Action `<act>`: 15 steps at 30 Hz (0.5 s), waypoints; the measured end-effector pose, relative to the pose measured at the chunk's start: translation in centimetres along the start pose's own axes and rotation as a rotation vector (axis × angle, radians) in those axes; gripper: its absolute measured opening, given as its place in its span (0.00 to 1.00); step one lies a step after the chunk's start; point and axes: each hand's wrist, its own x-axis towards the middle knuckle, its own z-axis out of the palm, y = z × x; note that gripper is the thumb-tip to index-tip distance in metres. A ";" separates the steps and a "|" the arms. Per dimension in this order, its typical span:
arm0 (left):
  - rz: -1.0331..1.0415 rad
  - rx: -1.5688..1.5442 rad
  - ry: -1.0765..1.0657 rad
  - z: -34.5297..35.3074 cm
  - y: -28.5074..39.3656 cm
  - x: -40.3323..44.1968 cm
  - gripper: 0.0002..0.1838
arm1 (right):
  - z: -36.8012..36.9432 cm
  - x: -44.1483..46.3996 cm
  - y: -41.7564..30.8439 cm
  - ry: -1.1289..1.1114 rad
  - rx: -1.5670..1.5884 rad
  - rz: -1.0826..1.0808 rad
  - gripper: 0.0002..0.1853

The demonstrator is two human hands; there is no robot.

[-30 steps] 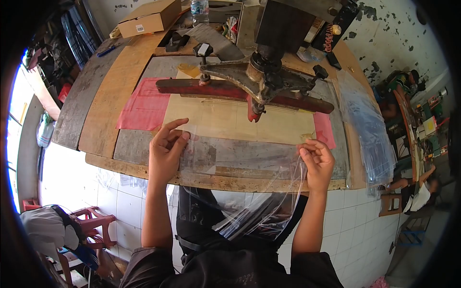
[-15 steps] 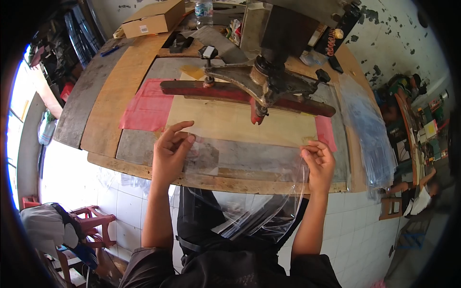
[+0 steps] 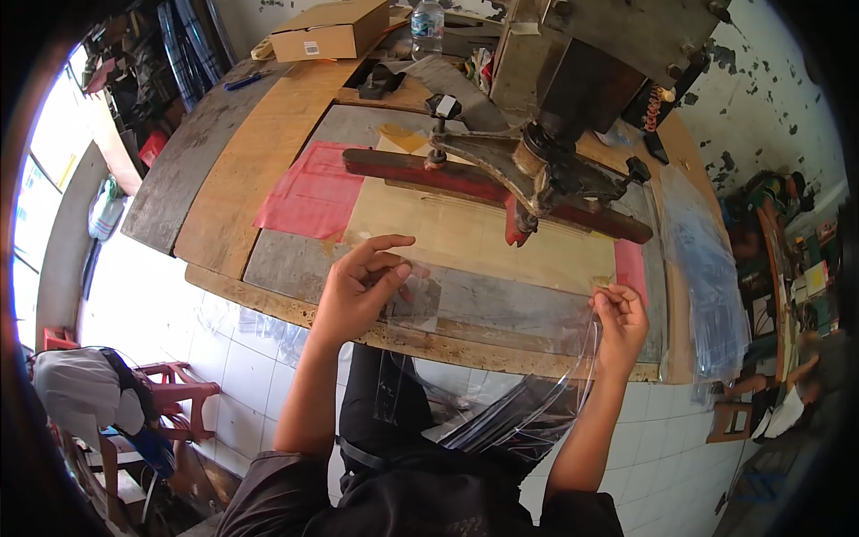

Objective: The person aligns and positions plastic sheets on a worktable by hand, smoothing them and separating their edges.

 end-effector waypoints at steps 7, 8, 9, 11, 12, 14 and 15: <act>0.015 0.061 0.054 0.5 0.4 0.0 0.18 | 0.1 -0.1 -0.5 -0.001 0.033 0.015 0.11; 0.015 0.058 0.049 0.5 0.3 0.0 0.18 | 0.1 -0.2 -0.6 0.004 0.030 0.015 0.11; 0.018 0.070 0.064 0.5 0.2 0.0 0.18 | 0.1 -0.2 -0.6 0.001 0.034 0.025 0.11; 0.023 0.079 0.073 0.5 0.1 0.1 0.18 | 0.1 -0.2 -0.7 0.004 0.035 0.034 0.11; 0.030 0.093 0.086 0.5 -0.1 0.1 0.18 | 0.1 -0.2 -0.8 -0.004 0.036 0.033 0.11; 0.036 0.105 0.097 0.5 -0.1 0.1 0.17 | 0.0 -0.2 -0.8 -0.009 0.033 0.032 0.10; 0.038 0.106 0.102 0.5 -0.1 0.1 0.17 | -0.1 -0.2 -0.7 -0.020 0.059 0.023 0.11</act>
